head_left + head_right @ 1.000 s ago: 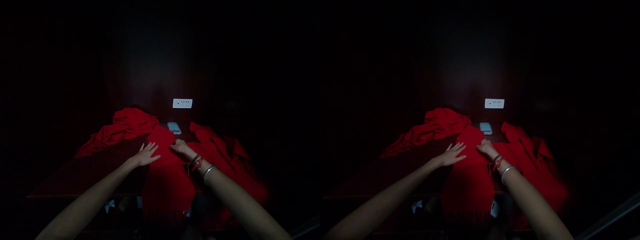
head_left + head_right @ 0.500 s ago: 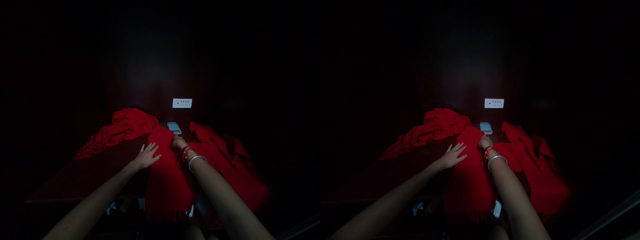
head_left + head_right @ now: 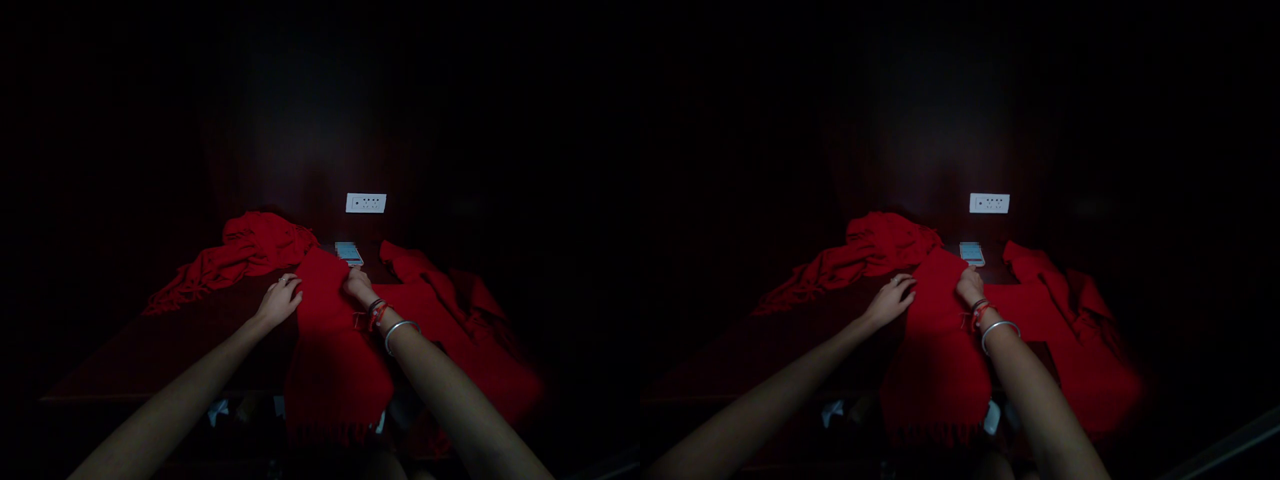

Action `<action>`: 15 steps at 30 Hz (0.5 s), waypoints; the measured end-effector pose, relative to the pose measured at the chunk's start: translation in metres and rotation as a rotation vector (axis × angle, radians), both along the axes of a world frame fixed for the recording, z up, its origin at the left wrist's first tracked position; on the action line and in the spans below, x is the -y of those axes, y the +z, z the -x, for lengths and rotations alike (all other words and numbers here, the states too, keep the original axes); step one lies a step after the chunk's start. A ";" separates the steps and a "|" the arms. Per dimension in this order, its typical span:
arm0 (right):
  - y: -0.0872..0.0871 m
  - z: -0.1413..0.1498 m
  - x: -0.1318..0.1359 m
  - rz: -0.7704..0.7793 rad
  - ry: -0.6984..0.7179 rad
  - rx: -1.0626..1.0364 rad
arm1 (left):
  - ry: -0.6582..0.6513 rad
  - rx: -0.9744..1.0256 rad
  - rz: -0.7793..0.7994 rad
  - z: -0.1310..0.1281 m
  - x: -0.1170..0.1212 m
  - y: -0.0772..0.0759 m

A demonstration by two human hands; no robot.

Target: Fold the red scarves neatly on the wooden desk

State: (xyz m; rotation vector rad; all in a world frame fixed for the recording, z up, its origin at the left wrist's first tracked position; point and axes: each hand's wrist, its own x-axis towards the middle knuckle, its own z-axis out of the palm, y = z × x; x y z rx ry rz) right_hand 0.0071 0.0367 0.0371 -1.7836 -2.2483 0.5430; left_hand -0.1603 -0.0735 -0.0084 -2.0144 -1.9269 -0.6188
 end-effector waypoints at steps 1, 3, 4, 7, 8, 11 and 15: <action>0.000 -0.002 0.000 0.000 -0.001 -0.007 | -0.024 -0.011 -0.003 -0.001 0.000 -0.001; 0.001 -0.005 0.000 -0.005 0.009 -0.009 | -0.070 -0.033 0.051 -0.003 -0.001 -0.003; 0.001 -0.006 0.001 -0.012 0.019 -0.002 | -0.084 -0.043 0.089 -0.003 -0.001 -0.004; 0.002 -0.004 0.003 -0.031 0.039 0.028 | -0.074 -0.058 0.141 -0.004 -0.001 -0.006; 0.002 -0.003 0.005 -0.030 0.028 0.025 | -0.069 -0.063 0.140 -0.004 -0.001 -0.007; 0.004 0.003 0.008 -0.015 -0.041 -0.012 | -0.057 -0.070 0.134 -0.005 -0.001 -0.006; 0.008 0.008 0.013 -0.088 -0.067 -0.039 | -0.049 -0.085 0.138 -0.007 -0.001 -0.005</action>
